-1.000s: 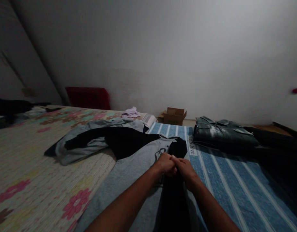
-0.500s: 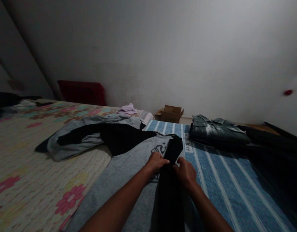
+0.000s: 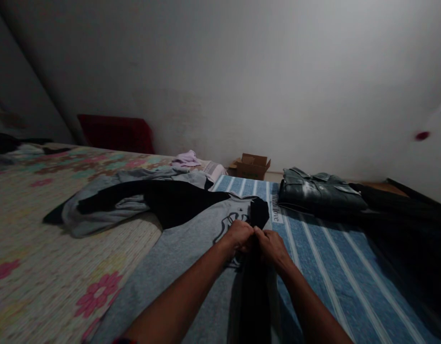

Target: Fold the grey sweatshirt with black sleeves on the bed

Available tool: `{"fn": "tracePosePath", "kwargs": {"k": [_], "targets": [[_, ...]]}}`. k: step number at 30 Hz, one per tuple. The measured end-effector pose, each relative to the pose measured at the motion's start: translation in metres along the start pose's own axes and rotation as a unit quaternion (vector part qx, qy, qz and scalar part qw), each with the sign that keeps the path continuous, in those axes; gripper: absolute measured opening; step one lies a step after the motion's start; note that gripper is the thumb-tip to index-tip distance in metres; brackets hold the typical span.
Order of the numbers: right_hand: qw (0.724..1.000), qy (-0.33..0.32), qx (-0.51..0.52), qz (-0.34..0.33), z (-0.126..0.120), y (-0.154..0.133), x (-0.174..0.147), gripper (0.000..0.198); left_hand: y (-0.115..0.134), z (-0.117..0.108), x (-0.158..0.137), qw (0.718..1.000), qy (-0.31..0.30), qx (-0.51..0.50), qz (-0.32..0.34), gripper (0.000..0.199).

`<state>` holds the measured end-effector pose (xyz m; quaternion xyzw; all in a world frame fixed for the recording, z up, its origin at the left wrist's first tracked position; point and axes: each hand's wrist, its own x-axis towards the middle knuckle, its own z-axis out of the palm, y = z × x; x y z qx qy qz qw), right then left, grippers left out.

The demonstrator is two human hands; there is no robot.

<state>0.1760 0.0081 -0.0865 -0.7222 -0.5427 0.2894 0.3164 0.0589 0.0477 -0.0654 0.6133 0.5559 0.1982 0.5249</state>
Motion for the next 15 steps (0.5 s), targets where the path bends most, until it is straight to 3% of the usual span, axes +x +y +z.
{"fn": "tracePosePath", "kwargs": {"k": [5,11,15], "targets": [[0.996,0.016,0.067,0.056,0.001,0.015,0.01,0.045,0.008,0.01,-0.003,0.997,-0.046,0.051,0.018,0.018],[0.978,-0.011,0.201,0.061,0.003,0.033,0.007,0.03,-0.006,-0.004,0.007,0.969,0.075,0.207,0.113,0.018],[0.97,0.022,0.238,0.052,0.001,0.039,0.004,0.028,-0.023,-0.006,0.002,0.925,0.067,0.308,0.211,0.009]]}}
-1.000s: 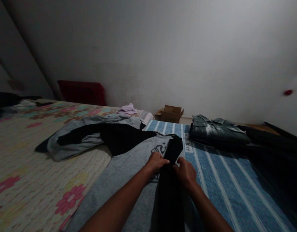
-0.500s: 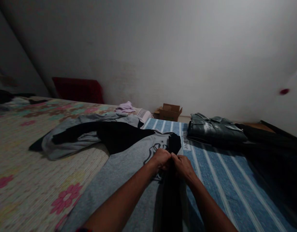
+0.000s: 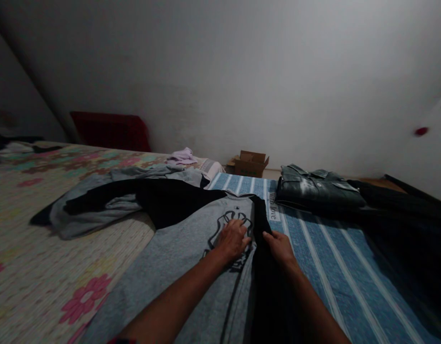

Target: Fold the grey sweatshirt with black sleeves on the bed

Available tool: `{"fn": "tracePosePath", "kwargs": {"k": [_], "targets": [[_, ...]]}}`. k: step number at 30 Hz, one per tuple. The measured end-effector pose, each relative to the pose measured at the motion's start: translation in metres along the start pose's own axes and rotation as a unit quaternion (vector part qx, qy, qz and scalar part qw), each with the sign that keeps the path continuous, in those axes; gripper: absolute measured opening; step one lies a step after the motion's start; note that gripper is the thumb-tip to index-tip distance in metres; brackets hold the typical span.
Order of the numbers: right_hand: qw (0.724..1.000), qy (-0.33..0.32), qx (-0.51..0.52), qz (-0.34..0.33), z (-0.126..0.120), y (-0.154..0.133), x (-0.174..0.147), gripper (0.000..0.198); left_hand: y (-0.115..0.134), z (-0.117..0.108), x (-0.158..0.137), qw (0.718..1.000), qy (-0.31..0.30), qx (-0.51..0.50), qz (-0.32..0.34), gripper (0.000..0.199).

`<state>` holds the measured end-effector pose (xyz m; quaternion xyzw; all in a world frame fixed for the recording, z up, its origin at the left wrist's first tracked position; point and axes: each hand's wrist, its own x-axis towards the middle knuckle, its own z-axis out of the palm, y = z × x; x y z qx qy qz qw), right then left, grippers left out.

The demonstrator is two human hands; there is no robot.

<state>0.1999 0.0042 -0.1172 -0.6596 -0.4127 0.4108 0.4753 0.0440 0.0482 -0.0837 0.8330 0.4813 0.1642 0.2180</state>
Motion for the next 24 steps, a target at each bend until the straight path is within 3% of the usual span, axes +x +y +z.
{"fn": "tracePosePath", "kwargs": {"k": [4,12,18,24], "targets": [[0.999,0.045,0.002,-0.008,0.0,0.001,0.004,0.026,0.003,0.017,-0.01,0.994,0.001,0.072,0.085,0.02],[1.0,-0.006,0.022,0.017,-0.008,-0.019,-0.003,0.035,0.023,0.035,-0.015,0.999,-0.018,-0.018,0.047,0.029],[0.994,-0.058,0.076,0.051,-0.017,-0.018,-0.008,0.028,0.021,0.031,-0.015,0.993,-0.029,-0.033,0.106,0.02],[0.988,-0.05,0.124,0.079,-0.029,-0.004,-0.005,0.036,0.007,0.023,-0.016,0.982,-0.051,0.08,0.165,0.021]]}}
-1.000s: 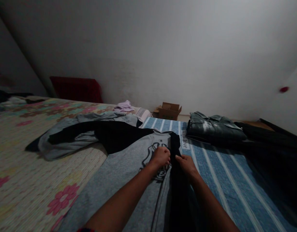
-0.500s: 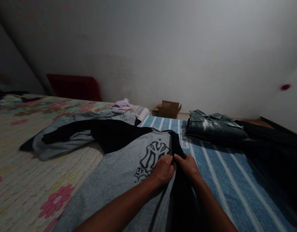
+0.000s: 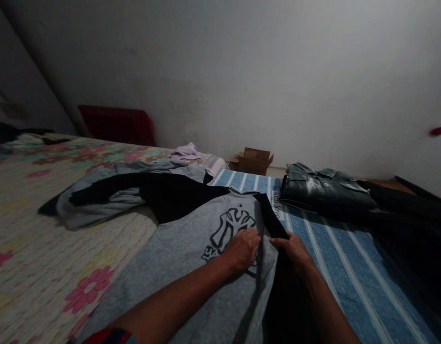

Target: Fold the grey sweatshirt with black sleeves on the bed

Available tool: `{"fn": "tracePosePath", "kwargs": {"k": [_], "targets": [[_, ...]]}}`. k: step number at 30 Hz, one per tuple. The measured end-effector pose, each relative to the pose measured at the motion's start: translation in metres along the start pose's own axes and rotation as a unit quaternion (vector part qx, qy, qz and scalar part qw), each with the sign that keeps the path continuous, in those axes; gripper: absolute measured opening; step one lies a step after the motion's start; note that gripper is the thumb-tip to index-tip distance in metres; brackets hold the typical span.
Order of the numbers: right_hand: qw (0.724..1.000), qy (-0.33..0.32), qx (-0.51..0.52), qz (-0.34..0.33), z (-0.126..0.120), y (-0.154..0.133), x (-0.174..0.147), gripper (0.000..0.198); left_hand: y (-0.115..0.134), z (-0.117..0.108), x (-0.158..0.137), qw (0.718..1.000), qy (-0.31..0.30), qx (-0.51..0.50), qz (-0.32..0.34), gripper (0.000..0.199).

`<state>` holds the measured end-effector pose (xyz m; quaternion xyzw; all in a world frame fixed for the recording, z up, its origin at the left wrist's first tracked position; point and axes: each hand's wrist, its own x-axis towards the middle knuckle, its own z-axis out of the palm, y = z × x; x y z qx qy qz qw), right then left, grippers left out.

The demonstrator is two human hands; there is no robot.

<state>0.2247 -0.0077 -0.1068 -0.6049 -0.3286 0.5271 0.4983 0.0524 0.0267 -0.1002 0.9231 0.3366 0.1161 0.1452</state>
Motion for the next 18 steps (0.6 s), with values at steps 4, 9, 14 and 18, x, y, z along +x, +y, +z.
{"fn": "tracePosePath", "kwargs": {"k": [4,9,14,18], "targets": [[1.0,0.008,0.026,0.007,-0.009,0.005,0.001,0.042,0.004,0.003,-0.003,0.997,-0.036,0.022,0.064,0.031],[0.999,0.02,0.026,0.002,-0.015,0.007,0.001,0.043,0.014,0.007,0.006,0.992,-0.09,0.007,0.084,0.047],[0.999,0.028,0.03,-0.005,-0.016,0.006,0.002,0.045,0.008,0.015,0.016,0.991,-0.1,0.0,0.09,0.058],[0.999,0.033,0.022,-0.006,-0.013,0.004,0.002,0.046,-0.004,0.015,0.032,0.99,-0.105,0.049,0.077,0.056]]}}
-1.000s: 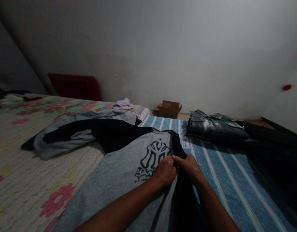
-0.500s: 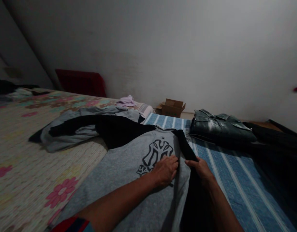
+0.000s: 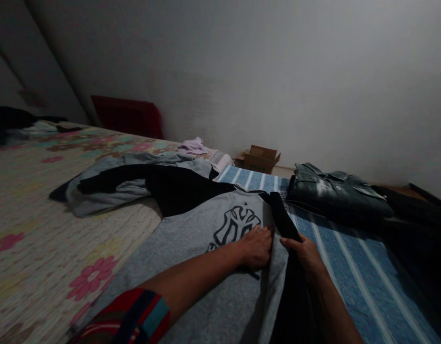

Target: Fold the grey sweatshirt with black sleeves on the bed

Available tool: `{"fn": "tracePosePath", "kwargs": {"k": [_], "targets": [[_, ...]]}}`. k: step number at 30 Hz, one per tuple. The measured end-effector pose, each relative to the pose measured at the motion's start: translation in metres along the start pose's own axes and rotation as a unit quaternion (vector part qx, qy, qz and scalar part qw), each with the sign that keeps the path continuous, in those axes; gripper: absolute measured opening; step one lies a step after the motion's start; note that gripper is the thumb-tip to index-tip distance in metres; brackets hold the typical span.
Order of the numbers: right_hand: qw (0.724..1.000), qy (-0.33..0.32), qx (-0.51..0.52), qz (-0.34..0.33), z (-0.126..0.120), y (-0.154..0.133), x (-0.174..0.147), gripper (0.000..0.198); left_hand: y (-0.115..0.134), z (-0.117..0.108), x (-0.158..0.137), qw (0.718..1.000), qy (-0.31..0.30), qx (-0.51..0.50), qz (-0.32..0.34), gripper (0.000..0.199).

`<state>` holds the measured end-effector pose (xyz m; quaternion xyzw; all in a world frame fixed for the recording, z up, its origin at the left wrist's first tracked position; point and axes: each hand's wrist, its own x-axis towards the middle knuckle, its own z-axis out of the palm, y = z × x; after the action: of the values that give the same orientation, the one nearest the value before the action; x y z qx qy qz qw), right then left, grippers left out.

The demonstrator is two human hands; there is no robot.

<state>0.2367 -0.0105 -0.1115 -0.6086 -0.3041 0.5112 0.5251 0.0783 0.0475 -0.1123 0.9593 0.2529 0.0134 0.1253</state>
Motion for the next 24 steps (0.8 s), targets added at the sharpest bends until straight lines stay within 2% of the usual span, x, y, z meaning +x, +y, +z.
{"fn": "tracePosePath", "kwargs": {"k": [4,8,13,20,24], "targets": [[1.0,0.011,-0.014,-0.017,0.007,-0.003,-0.005,0.044,-0.017,-0.008,0.022,0.997,-0.014,0.072,-0.012,0.049],[1.0,0.004,-0.008,-0.014,0.011,-0.007,-0.008,0.043,-0.033,-0.013,0.046,0.995,-0.013,0.093,-0.034,0.046],[1.0,-0.011,-0.012,-0.003,0.013,-0.011,-0.009,0.044,-0.048,-0.018,0.063,0.996,0.032,0.076,-0.039,0.054],[1.0,0.008,-0.006,-0.02,0.018,-0.012,-0.012,0.038,-0.048,-0.027,0.069,0.996,0.051,0.061,-0.041,0.06],[1.0,0.003,0.021,-0.002,0.017,-0.014,-0.013,0.043,-0.035,-0.023,0.05,0.997,0.045,0.052,-0.038,0.06]]}}
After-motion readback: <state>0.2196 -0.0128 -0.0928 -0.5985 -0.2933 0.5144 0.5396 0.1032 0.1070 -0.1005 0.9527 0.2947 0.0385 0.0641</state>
